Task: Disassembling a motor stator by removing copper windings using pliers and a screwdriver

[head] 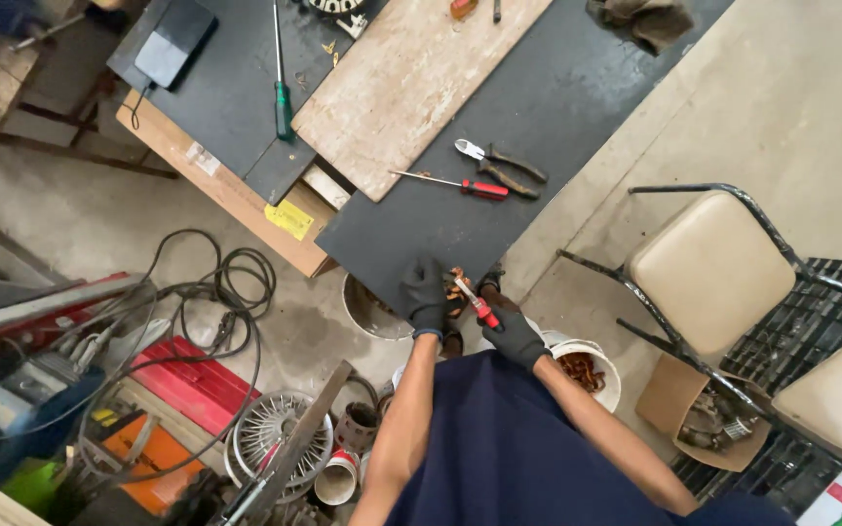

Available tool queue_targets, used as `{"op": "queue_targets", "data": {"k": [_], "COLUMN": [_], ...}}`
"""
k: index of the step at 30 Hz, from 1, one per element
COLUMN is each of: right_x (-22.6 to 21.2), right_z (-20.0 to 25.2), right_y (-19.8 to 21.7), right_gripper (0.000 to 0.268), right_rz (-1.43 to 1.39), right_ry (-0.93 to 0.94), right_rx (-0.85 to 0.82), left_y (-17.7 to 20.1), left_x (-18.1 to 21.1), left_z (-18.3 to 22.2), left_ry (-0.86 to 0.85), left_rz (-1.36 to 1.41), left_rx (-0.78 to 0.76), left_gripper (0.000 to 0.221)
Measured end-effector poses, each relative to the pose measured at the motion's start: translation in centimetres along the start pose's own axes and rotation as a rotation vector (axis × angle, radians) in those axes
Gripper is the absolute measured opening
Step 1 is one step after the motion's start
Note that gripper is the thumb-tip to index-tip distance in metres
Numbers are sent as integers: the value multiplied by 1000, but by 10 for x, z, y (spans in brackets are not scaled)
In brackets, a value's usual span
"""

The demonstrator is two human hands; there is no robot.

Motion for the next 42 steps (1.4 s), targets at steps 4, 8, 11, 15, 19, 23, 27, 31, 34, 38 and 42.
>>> {"op": "queue_targets", "data": {"k": [4,8,11,15,19,23,27,31,34,38,42], "right_x": [-34,-18,-16,-26,-19,-1,8,-29,-48,-55,11], "right_z": [27,16,20,33,32,19,31,57,61,72,46], "right_y": [33,19,17,7,-14,-28,-57,-46,-36,-40,-96], "right_gripper": [46,43,46,54,44,43,44,16,16,19,27], "right_rz": [83,-259,-223,-112,-111,-362,-732,-1105,-1347,-1489,-1619], "right_ry": [-8,81,84,-171,-221,-201,-280,-344,-400,-516,-486], "right_rx": [67,156,128,54,76,-9,-185,-250,-271,-339,-502], "left_y": [10,-1,-12,1,21,-2,10,-10,-35,-46,-26], "left_x": [12,14,-4,-17,-14,-13,8,3,-30,-13,13], "left_z": [10,5,0,-12,12,8,12,-2,-30,-23,-13], "left_ry": [-40,-111,-54,66,115,34,40,-23,-35,-391,-356], "left_rz": [-41,-23,10,32,96,26,-69,-47,-122,-400,-394], "left_rx": [30,24,2,76,180,39,78,66,73,65,130], "left_gripper": [48,49,55,68,64,64,59,55,53,41,42]}}
Point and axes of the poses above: each hand's wrist, its own z-axis away from the middle knuckle, its own y-axis out of the back of the hand, x = y × z, the point moved 10 cm from there along -z, towards the middle knuckle, and after that the axes turned 2 degrees about y, right-handed, at the moved point
